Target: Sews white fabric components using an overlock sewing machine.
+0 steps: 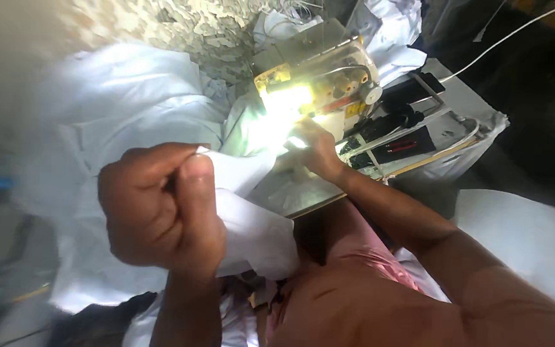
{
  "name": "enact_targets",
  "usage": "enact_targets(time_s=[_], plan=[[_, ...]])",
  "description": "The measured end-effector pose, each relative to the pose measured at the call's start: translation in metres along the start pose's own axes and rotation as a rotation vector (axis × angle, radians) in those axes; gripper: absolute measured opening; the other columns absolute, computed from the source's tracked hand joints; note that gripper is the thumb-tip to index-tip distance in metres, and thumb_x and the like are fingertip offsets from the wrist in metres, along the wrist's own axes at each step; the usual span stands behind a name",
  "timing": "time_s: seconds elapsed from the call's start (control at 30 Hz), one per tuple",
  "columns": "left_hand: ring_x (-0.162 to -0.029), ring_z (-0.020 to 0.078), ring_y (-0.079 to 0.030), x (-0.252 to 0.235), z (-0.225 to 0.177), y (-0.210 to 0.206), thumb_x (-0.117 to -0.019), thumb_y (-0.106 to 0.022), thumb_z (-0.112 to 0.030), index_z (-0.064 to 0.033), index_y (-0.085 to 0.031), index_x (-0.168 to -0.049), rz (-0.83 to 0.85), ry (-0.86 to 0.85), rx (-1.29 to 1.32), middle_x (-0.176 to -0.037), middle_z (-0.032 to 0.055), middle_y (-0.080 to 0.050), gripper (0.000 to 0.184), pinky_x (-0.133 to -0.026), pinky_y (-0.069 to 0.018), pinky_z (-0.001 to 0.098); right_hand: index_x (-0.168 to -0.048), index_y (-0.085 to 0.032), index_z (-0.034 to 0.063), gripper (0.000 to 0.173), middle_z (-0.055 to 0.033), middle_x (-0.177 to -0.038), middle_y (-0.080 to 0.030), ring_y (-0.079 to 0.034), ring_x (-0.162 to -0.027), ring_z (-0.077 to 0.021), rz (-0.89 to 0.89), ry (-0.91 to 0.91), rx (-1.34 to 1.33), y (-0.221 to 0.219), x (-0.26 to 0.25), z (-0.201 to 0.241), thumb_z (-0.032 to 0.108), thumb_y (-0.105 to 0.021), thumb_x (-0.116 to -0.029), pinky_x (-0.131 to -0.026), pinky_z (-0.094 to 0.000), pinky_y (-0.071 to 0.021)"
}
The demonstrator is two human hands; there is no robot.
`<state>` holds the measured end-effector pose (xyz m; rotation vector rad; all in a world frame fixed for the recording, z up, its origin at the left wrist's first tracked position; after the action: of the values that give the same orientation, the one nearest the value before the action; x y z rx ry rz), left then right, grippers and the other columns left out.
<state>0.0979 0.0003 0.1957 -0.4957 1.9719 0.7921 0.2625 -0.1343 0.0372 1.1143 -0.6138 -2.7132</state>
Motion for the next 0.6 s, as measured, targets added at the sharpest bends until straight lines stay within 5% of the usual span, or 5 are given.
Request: enact_targets(time_s=[0.33,0.43,0.6], plan=[[-0.100,-0.0001,-0.064,0.007,-0.002,0.010,-0.1070,-0.052,-0.024,-0.0112,-0.068,-0.107,-0.070,-0.025,-0.163,-0.104,-0.0085,-0.068,0.020,-0.087,-0.0527,0.0210,-0.099,-0.070,0.0008,0.016,-0.0077,-0.076,-0.067,-0.058,-0.059,-0.0133,0.162,-0.104,-0.198,0.000,-0.020,-0.013,0.016,-0.067,-0.0952,-0.060,-0.0346,-0.0503],[-0.099,0.0010,-0.065,0.000,-0.003,0.007,-0.1063,-0.054,-0.025,-0.0109,-0.069,-0.105,-0.062,-0.001,-0.160,-0.102,-0.0080,-0.068,0.021,-0.086,-0.0531,0.0212,-0.107,-0.065,-0.0042,0.015,-0.0062,-0.085,-0.071,-0.063,-0.063,-0.0039,0.185,-0.151,-0.388,-0.002,-0.020,-0.015,0.007,-0.061,-0.0980,-0.062,-0.0229,-0.0553],[-0.106,0.0054,-0.067,-0.011,0.003,-0.003,-0.1078,-0.052,-0.022,-0.0079,-0.066,-0.111,-0.009,0.030,-0.108,-0.109,-0.0046,-0.070,0.020,-0.092,-0.0547,0.0263,-0.104,-0.069,-0.0079,0.015,-0.0023,-0.077,-0.063,-0.049,-0.061,0.0039,0.369,-0.139,-0.496,0.000,0.002,-0.025,0.002,-0.061,-0.0962,-0.059,-0.0140,-0.0442]])
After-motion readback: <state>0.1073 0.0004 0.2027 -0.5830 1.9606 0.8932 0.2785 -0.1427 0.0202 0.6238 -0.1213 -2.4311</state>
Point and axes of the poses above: each hand's wrist, its own x-axis away from the middle knuckle, its own y-axis out of the back of the hand, z = x × y, the point moved 8 cm from there along -x, towards the middle knuckle
